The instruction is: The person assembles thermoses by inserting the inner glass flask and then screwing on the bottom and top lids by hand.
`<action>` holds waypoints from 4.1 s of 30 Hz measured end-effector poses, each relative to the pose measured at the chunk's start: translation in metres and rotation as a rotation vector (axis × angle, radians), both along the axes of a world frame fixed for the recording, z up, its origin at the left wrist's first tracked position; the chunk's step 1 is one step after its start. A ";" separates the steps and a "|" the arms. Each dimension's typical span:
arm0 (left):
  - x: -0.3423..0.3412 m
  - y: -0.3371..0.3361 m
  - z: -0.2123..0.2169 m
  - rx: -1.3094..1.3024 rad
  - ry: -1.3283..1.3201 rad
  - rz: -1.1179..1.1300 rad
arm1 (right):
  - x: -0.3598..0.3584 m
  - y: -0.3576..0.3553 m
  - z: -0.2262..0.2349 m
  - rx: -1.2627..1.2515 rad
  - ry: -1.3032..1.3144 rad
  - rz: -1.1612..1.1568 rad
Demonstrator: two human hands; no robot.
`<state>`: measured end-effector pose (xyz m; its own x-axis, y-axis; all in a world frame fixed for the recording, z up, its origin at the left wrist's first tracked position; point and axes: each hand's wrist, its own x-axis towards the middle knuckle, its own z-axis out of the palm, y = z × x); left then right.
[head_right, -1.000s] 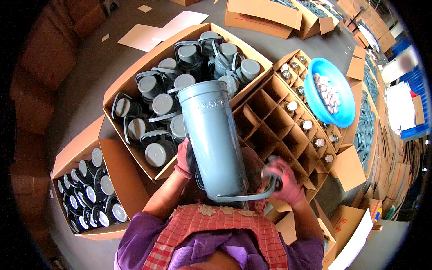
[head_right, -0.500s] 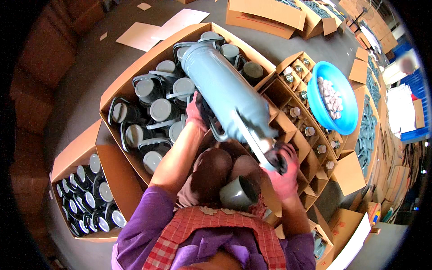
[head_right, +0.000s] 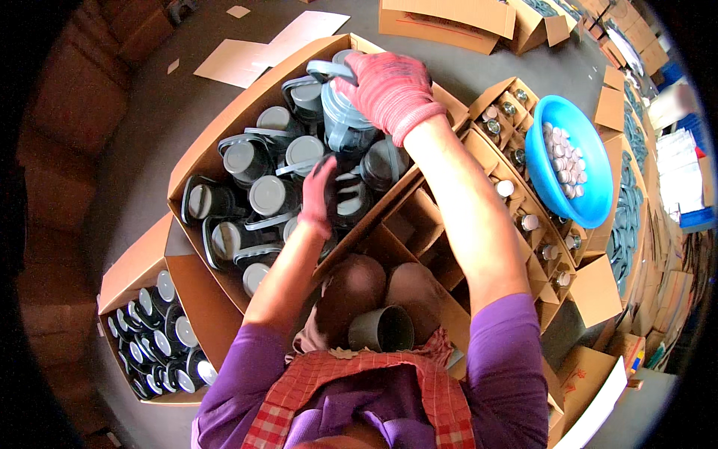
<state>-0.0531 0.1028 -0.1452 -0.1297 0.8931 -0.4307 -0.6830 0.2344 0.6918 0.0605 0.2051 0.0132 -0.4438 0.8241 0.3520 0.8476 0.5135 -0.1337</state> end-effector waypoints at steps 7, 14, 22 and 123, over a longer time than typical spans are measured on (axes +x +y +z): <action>0.012 -0.119 0.027 1.034 0.856 -0.915 | -0.013 0.036 -0.064 -0.122 -0.184 0.181; 0.013 -0.128 0.021 0.838 0.887 -1.225 | 0.014 0.014 -0.146 -0.432 -0.106 0.201; -0.039 -0.047 0.020 0.547 0.638 -0.273 | 0.041 -0.066 -0.119 -1.421 1.582 0.622; 0.098 -0.057 0.151 1.038 0.369 -0.518 | 0.231 -0.179 -0.053 -0.301 0.971 0.072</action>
